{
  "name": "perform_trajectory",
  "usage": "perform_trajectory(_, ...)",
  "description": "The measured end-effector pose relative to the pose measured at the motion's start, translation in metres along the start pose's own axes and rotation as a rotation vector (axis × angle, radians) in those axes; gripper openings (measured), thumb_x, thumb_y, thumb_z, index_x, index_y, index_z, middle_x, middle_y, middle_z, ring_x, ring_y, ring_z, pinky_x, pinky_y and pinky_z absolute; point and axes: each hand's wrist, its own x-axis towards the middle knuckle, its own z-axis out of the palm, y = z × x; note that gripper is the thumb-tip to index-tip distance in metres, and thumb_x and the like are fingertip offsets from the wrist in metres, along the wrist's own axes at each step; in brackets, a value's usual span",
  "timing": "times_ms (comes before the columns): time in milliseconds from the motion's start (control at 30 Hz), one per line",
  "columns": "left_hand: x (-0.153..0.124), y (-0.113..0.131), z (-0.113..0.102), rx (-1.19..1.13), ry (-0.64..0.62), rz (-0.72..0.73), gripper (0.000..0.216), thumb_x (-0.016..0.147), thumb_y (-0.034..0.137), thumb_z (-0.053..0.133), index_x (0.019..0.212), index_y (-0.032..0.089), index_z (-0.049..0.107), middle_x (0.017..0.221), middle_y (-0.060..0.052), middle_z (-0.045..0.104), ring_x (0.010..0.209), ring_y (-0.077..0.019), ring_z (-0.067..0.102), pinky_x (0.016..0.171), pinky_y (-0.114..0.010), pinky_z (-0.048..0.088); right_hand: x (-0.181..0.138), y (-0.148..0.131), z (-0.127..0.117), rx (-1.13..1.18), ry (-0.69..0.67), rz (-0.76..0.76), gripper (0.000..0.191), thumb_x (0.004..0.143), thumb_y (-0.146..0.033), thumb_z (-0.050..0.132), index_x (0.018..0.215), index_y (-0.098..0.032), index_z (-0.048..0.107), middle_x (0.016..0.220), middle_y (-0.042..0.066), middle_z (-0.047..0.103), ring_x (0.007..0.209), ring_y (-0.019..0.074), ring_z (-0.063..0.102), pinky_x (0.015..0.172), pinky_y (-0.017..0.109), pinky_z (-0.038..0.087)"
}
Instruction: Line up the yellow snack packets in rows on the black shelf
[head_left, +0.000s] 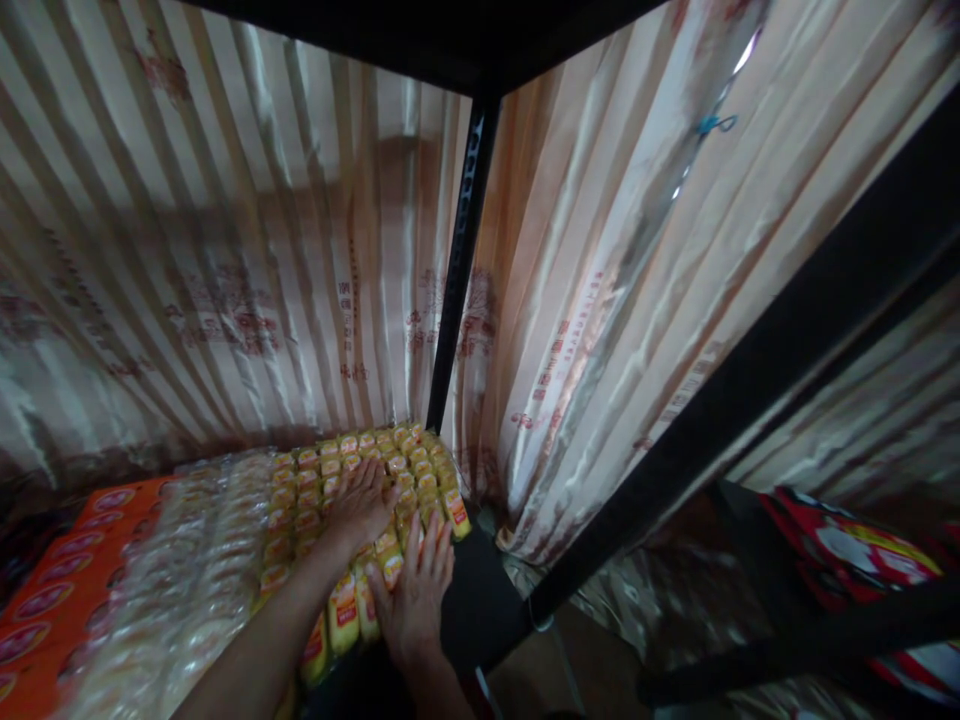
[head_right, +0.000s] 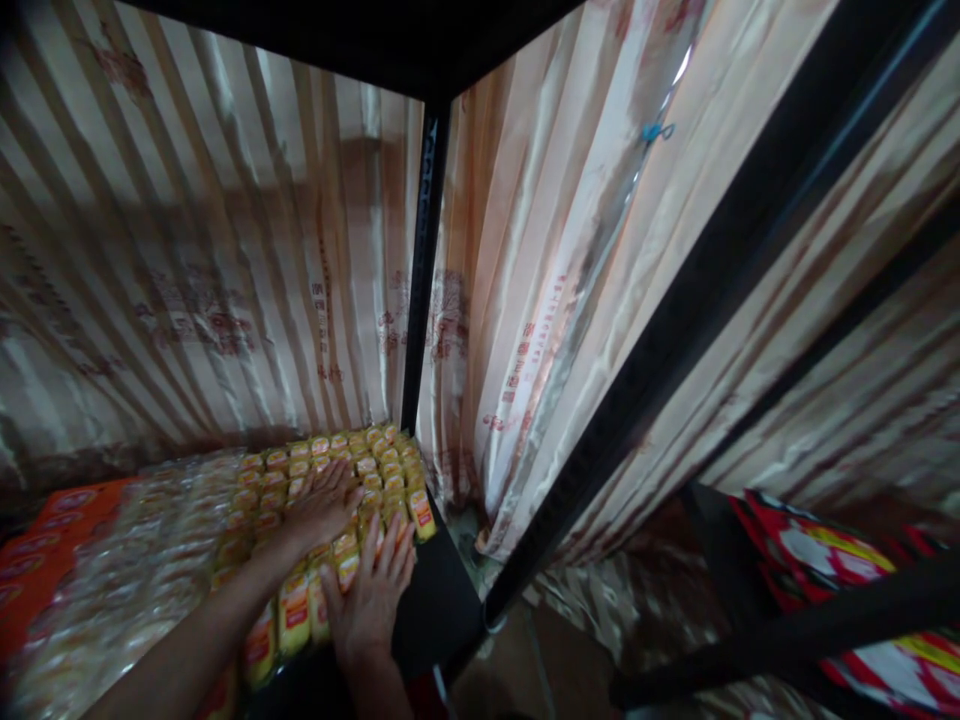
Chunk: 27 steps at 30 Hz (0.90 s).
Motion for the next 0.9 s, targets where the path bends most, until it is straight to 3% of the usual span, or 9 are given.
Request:
perform_trajectory(167, 0.006, 0.011, -0.005, -0.009, 0.078, 0.027, 0.073, 0.086, 0.054, 0.005, 0.141, 0.009, 0.022, 0.151, -0.009, 0.011, 0.14, -0.0212, 0.002, 0.113, -0.046, -0.003, 0.004, 0.003, -0.007, -0.002, 0.052, 0.011, 0.081, 0.082, -0.059, 0.043, 0.142, -0.01, 0.021, 0.15, 0.02, 0.012, 0.137, 0.0374, 0.001, 0.099, 0.06, 0.027)
perform_trajectory(267, 0.014, 0.022, -0.006, -0.041, 0.015, 0.041, 0.07, 0.086, 0.052, 0.004, 0.141, 0.012, 0.023, 0.151, -0.008, 0.012, 0.14, -0.0206, 0.004, 0.113, -0.047, 0.0, 0.012, 0.006, -0.01, -0.015, 0.072, 0.077, 0.08, 0.083, -0.057, 0.041, 0.142, -0.008, 0.019, 0.15, 0.021, 0.008, 0.137, 0.0363, 0.004, 0.1, 0.058, 0.027)
perform_trajectory(400, 0.023, 0.031, -0.006, -0.055, -0.057, 0.008, 0.072, 0.085, 0.054, 0.005, 0.141, 0.011, 0.023, 0.15, -0.009, 0.017, 0.14, -0.021, 0.009, 0.113, -0.046, 0.004, 0.017, 0.008, -0.006, -0.034, 0.042, 0.071, 0.079, 0.084, -0.056, 0.04, 0.143, -0.009, 0.017, 0.149, 0.019, 0.013, 0.137, 0.0351, 0.005, 0.1, 0.057, 0.028)
perform_trajectory(667, 0.019, 0.031, -0.013, -0.029, -0.053, 0.023, 0.067, 0.087, 0.049, 0.01, 0.14, 0.011, 0.027, 0.15, -0.008, 0.02, 0.14, -0.0205, 0.01, 0.113, -0.046, 0.004, 0.018, 0.005, -0.006, -0.01, 0.02, 0.061, 0.076, 0.086, -0.052, 0.039, 0.143, -0.01, 0.014, 0.149, 0.018, 0.016, 0.138, 0.0321, 0.005, 0.101, 0.056, 0.027)
perform_trajectory(800, 0.008, 0.035, -0.017, -0.093, 0.106, 0.012, 0.061, 0.088, 0.045, 0.016, 0.138, 0.013, 0.03, 0.151, -0.009, 0.018, 0.14, -0.022, 0.007, 0.113, -0.046, 0.006, 0.017, 0.005, -0.009, 0.019, 0.041, 0.058, 0.074, 0.086, -0.05, 0.039, 0.143, -0.008, 0.016, 0.149, 0.02, 0.014, 0.138, 0.0329, 0.005, 0.101, 0.056, 0.026)
perform_trajectory(900, -0.021, 0.044, -0.021, -0.201, 0.282, 0.022, 0.055, 0.088, 0.038, 0.02, 0.131, 0.01, 0.042, 0.146, -0.009, 0.033, 0.138, -0.0207, 0.018, 0.114, -0.04, 0.014, 0.013, 0.004, -0.016, 0.078, 0.078, 0.055, 0.068, 0.089, -0.043, 0.037, 0.143, -0.009, 0.014, 0.149, 0.021, 0.016, 0.138, 0.0322, 0.007, 0.102, 0.057, 0.025)
